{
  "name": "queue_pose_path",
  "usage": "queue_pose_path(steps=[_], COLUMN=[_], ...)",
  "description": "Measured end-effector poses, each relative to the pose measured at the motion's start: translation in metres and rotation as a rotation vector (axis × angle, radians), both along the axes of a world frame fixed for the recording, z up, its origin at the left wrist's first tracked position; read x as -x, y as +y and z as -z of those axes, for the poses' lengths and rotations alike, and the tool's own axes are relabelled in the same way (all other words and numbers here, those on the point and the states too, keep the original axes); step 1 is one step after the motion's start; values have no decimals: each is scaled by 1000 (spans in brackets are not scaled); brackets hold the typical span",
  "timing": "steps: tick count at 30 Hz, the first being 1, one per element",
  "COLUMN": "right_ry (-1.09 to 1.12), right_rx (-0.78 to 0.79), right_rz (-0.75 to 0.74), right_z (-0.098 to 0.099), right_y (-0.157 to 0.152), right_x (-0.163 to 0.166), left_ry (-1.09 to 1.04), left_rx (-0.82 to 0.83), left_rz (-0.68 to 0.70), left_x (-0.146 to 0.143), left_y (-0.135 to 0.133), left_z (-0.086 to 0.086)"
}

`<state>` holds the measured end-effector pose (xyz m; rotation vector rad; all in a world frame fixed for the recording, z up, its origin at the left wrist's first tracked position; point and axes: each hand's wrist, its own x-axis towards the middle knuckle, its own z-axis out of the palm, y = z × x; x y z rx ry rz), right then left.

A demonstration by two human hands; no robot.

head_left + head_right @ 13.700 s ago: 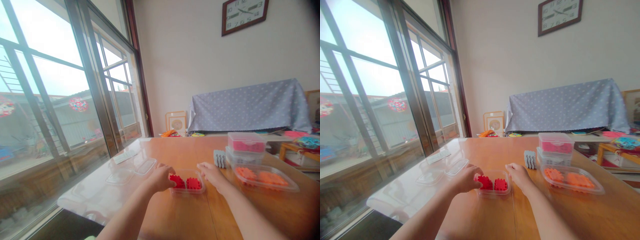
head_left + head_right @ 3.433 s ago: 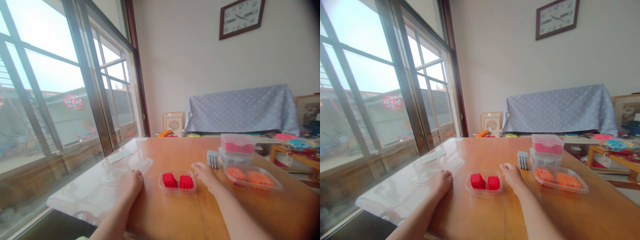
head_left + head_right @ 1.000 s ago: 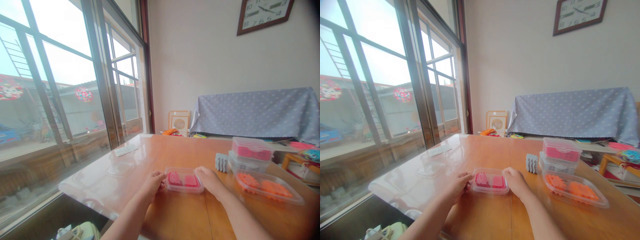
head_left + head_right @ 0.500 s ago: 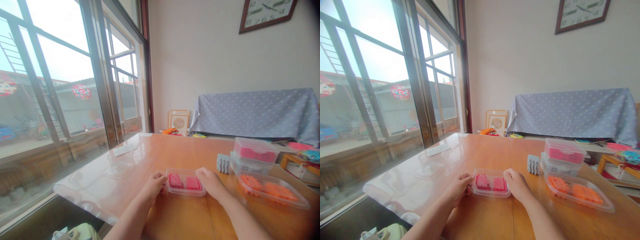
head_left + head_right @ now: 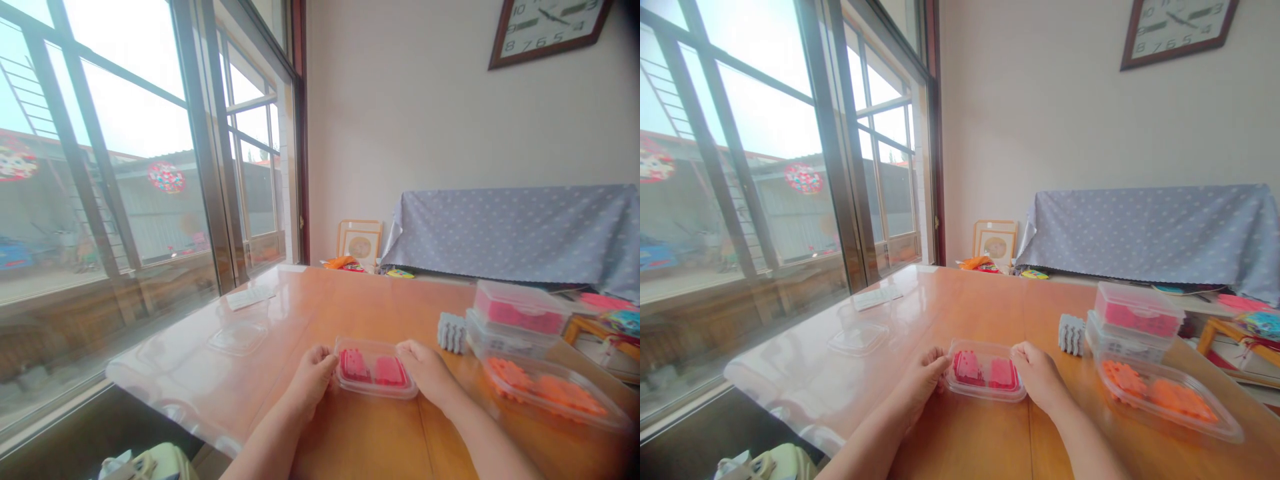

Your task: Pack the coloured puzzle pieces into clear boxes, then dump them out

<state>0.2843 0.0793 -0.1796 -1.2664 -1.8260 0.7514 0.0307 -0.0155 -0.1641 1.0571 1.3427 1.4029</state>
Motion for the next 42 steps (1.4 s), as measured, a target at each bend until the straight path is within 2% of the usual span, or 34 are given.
queue_pose_path(steps=[7,13,25,31,37,42], right_ry=[-9,-15,76,159,244,271], right_rx=[2,23,23,60,107,138], right_rz=[-19,36,43,41,36,47], right_z=[5,6,-24,-27,-17,-11], right_y=[5,3,-13,-19,-15,-15], right_x=[-2,4,9,12,11,11], left_ry=[-190,-175,-64,-31,-11,-76], left_rx=[140,126,70,22,-43,-75], left_rz=[50,49,64,45,31,3], left_x=[8,8,11,7,4,3], left_y=[16,26,37,32,19,9], left_z=[-8,-7,-2,-3,-11,-14])
